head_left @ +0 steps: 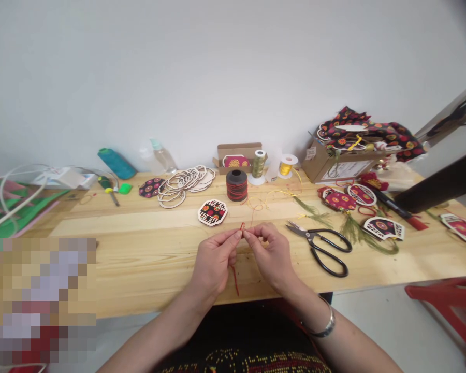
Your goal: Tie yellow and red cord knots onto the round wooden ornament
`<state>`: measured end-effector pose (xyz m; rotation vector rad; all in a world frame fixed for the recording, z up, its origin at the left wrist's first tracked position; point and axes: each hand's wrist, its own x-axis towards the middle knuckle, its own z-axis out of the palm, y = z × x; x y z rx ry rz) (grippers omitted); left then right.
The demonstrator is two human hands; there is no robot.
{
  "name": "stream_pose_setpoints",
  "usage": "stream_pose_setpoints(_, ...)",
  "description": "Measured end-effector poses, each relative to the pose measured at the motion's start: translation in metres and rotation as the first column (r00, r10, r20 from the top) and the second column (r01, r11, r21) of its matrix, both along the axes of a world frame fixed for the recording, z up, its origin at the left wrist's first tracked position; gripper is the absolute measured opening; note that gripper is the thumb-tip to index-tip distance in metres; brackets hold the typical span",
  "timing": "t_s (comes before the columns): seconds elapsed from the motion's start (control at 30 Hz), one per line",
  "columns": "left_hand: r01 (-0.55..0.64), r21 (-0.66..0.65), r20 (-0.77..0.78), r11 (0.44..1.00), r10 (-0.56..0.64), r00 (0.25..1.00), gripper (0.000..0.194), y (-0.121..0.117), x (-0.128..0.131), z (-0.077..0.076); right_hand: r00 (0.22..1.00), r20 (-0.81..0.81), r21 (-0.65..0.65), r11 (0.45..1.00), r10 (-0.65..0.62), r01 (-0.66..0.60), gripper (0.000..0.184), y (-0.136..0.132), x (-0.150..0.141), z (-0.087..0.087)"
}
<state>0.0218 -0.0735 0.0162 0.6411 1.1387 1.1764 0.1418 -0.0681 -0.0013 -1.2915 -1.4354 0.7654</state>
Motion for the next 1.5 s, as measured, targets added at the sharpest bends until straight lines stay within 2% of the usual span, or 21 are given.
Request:
stream_pose_setpoints(0.13,0.007,-0.015,0.049,1.0,-0.007,0.999,0.026,0.001,0.0,-0.004,0.985,0.169,0.198,0.98,-0.038,0.004,0.013,-0.003,0.0,0.001)
stream_pose_setpoints(0.23,-0.001,-0.011,0.075,1.0,0.002,0.997,0.026,0.002,0.0,-0.008,0.972,0.226,0.254,0.967,-0.07,0.01,0.012,-0.004,0.0,0.002)
stream_pose_setpoints(0.3,-0.001,0.0,0.085,1.0,0.001,0.996,0.026,0.002,0.001,-0.01,0.973,0.221,0.235,0.972,-0.072,0.019,0.011,-0.003,0.001,0.003)
stream_pose_setpoints(0.47,-0.018,0.007,0.088,1.0,0.018,0.996,0.028,0.002,0.002,-0.01,0.987,0.161,0.095,0.995,-0.021,0.006,0.011,0.0,0.003,0.004)
stream_pose_setpoints(0.77,-0.038,0.012,0.06,0.999,0.037,0.998,0.027,0.004,0.003,-0.011,0.997,0.081,-0.054,0.998,-0.018,0.023,0.008,0.005,0.004,0.0)
stream_pose_setpoints(0.87,-0.041,0.014,0.037,0.999,0.04,0.999,0.027,0.004,0.003,-0.01,0.997,0.067,-0.078,0.996,-0.028,0.033,0.009,0.006,0.005,0.002)
stream_pose_setpoints(1.0,-0.026,0.019,0.024,0.999,0.026,0.999,0.028,0.004,0.003,-0.01,1.0,-0.015,-0.096,0.995,0.014,-0.015,0.028,0.009,0.008,0.002)
stream_pose_setpoints(1.2,-0.013,0.03,0.018,0.999,0.012,1.0,0.025,0.005,0.003,-0.011,0.991,-0.114,-0.101,0.991,0.073,-0.085,0.008,0.011,0.009,0.002)
stream_pose_setpoints(1.37,0.004,0.016,0.039,1.0,-0.004,0.999,0.023,0.006,0.002,-0.009,0.992,-0.104,-0.142,0.986,0.071,-0.086,0.01,0.012,0.009,-0.001)
stream_pose_setpoints(1.5,-0.005,-0.023,0.025,1.0,0.005,1.0,0.025,0.006,0.001,-0.01,0.999,-0.048,-0.103,0.995,0.007,-0.012,0.015,0.015,0.014,0.002)
